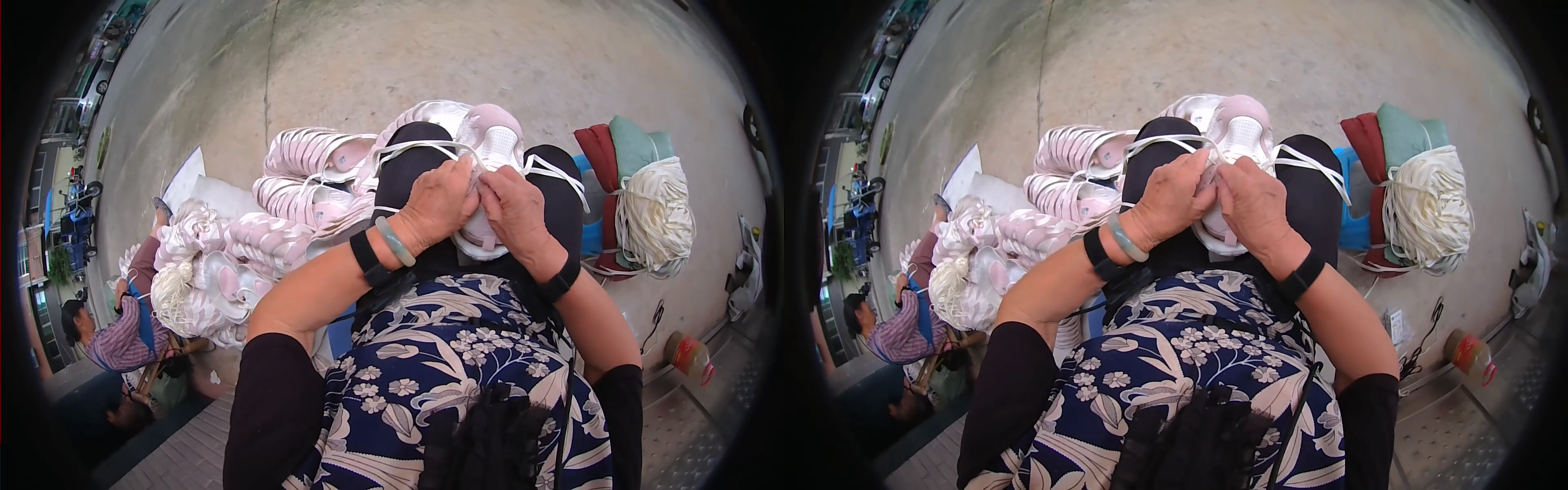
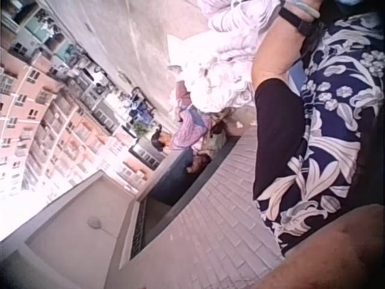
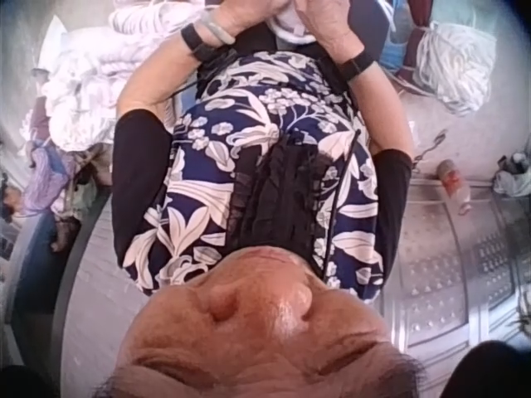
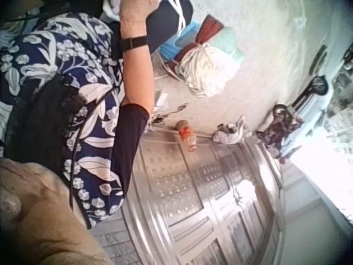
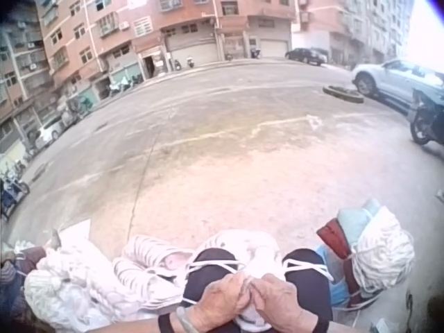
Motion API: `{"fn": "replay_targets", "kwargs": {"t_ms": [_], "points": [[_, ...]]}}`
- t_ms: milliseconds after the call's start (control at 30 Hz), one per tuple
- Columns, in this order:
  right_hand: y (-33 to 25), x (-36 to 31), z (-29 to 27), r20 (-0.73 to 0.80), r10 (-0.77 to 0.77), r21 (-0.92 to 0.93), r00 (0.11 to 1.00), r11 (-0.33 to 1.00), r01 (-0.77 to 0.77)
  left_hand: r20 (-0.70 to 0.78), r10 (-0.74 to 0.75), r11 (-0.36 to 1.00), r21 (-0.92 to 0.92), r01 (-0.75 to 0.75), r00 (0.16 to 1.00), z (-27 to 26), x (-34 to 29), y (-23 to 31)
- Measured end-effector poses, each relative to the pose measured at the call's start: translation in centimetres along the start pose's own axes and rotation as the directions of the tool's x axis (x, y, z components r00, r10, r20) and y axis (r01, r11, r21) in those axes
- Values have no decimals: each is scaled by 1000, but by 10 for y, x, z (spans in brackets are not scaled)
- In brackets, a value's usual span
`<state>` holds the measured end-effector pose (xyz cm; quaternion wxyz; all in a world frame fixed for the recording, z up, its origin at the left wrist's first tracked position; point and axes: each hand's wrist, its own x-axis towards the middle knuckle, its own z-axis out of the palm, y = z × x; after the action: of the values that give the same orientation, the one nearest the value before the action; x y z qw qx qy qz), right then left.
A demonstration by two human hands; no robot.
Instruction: Lacing a sneaker with shoelaces while sitting in a workshop area.
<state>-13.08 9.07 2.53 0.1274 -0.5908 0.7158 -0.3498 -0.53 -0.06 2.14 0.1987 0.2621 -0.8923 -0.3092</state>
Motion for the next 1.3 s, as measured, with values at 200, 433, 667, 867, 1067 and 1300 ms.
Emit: {"fn": "replay_targets", "kwargs": {"t_ms": [200, 433, 667, 867, 1067, 1300], "points": [[5, 8, 7, 22, 65, -38, 998, 997, -64, 20, -39, 998, -38, 39, 999, 2, 1, -10], [8, 8, 18, 4, 138, -36, 990, 990, -137, 29, -27, 996, -87, 29, 999, 5, 3, -17], [7, 4, 24, -66, 116, -27, 991, 993, -118, 36, 30, 989, -146, -24, 999, 6, 4, -22], [6, -1, 27, -128, 90, -48, 988, 994, -97, 13, 49, 993, -107, -47, 999, 10, -1, -19], [9, 0, 34, -138, 82, -137, 987, 985, -101, 30, 72, 993, -100, -69, 997, 14, 2, -25], [-4, 10, 28, -59, 95, -297, 994, 949, -108, 11, 33, 996, -80, -32, 999, 15, 3, -19]]}}
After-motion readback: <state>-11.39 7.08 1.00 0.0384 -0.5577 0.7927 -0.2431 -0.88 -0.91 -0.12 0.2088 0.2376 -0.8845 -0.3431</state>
